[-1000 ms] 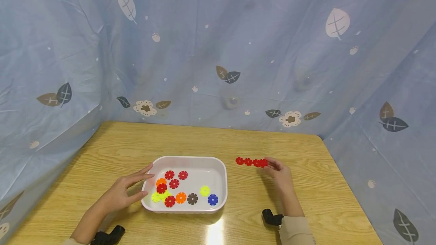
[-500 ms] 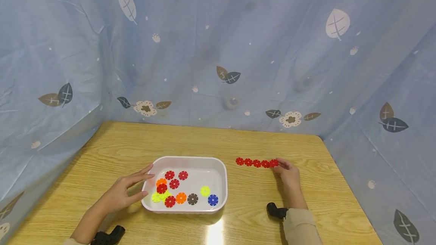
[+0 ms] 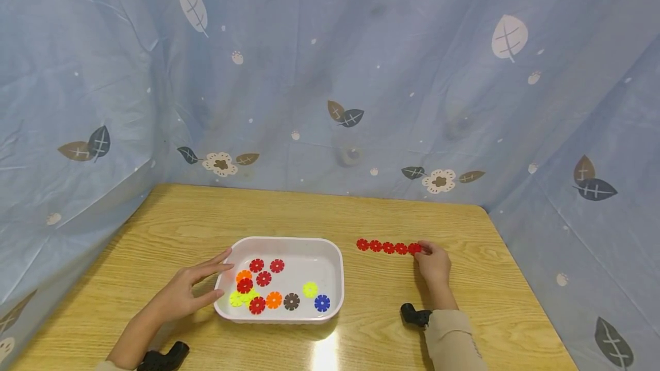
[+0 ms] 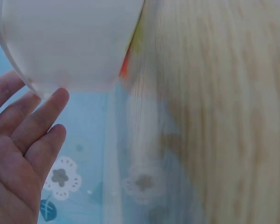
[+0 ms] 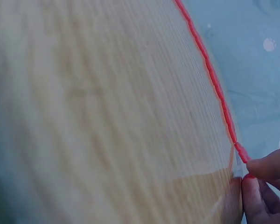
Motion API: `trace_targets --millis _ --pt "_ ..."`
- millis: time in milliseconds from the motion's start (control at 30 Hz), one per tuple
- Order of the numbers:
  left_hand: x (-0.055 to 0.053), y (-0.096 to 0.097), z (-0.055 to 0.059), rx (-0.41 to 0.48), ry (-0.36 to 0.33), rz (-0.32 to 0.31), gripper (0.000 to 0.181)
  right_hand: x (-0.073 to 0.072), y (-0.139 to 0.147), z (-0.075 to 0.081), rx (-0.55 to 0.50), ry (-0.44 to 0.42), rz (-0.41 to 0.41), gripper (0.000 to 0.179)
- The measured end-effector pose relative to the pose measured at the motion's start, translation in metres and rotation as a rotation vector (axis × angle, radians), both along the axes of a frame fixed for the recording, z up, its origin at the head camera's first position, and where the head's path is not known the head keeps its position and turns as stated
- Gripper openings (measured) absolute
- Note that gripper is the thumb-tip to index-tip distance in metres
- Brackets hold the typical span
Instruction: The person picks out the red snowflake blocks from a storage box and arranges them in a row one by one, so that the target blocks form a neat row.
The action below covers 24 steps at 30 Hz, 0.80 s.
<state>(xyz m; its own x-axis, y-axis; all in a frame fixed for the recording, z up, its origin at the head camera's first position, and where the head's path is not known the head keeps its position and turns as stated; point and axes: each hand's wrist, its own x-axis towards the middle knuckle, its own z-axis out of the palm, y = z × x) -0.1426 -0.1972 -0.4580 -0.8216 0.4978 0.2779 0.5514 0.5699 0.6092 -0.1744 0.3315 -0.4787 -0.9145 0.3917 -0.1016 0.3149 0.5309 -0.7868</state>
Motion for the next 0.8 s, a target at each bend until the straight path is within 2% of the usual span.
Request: trace_targets --millis 200,433,567,800 --pt "-0.001 0.000 -0.002 0.005 0.010 -0.013 0.042 0.002 -0.004 0.004 0.047 0.004 -0.009 0.037" --pt "0.000 0.000 0.001 -0.017 0.003 -0.004 0.043 0.007 -0.007 0.014 -0.012 -0.008 0.016 0.044" --pt "0.000 0.000 0.001 -0.017 -0.002 0.002 0.043 0.008 -0.014 0.025 -0.047 0.003 0.078 0.046" --pt "-0.001 -0.001 0.001 -0.005 -0.033 0.008 0.044 0.007 -0.037 0.048 -0.096 0.061 0.244 0.050"
